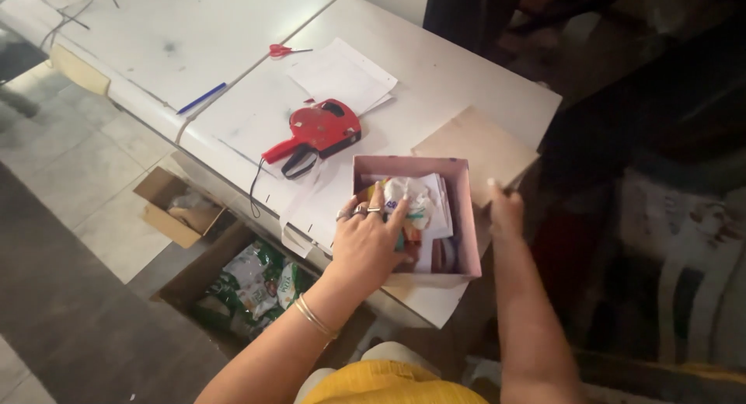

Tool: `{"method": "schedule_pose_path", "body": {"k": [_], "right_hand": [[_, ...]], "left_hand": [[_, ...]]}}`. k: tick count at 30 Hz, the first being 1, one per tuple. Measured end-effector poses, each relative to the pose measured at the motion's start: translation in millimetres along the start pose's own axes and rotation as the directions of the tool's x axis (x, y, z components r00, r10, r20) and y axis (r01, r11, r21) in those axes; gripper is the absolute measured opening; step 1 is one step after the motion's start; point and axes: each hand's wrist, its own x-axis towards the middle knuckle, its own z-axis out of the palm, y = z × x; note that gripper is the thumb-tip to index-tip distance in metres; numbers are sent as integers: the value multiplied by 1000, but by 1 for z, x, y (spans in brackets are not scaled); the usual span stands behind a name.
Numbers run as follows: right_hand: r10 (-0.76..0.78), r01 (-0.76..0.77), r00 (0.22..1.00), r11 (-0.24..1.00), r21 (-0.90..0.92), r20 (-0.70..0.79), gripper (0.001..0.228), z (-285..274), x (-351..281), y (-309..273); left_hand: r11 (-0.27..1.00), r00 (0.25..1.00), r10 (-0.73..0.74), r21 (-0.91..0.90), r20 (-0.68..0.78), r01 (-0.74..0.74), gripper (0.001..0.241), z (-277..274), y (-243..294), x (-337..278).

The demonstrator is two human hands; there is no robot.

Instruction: Unpacking small retail items from a box and applying individual adhesive labels to them at a service counter.

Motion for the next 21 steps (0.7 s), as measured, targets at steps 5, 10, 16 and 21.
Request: {"method": "schedule_pose_path", "body": {"k": [5,10,16,21], "right_hand": [[-161,195,969,963,-183,185,76,8,-14,-22],[-763,738,645,633,-236,-29,61,0,9,-8],[-839,877,442,478,42,317,27,-66,-113,-141],[-682,902,-62,274,334,728,44,-41,-195,-190]], "left_hand": [[986,1000,3,168,-19,0,100,43,-21,8],[815,901,-361,-551,-240,179,60,-7,-59,-4],[587,581,-681,-807,-446,68,42,-117,-33,-16],[536,538,-713,-844,-450,4,43,-97,-34,-15]]}}
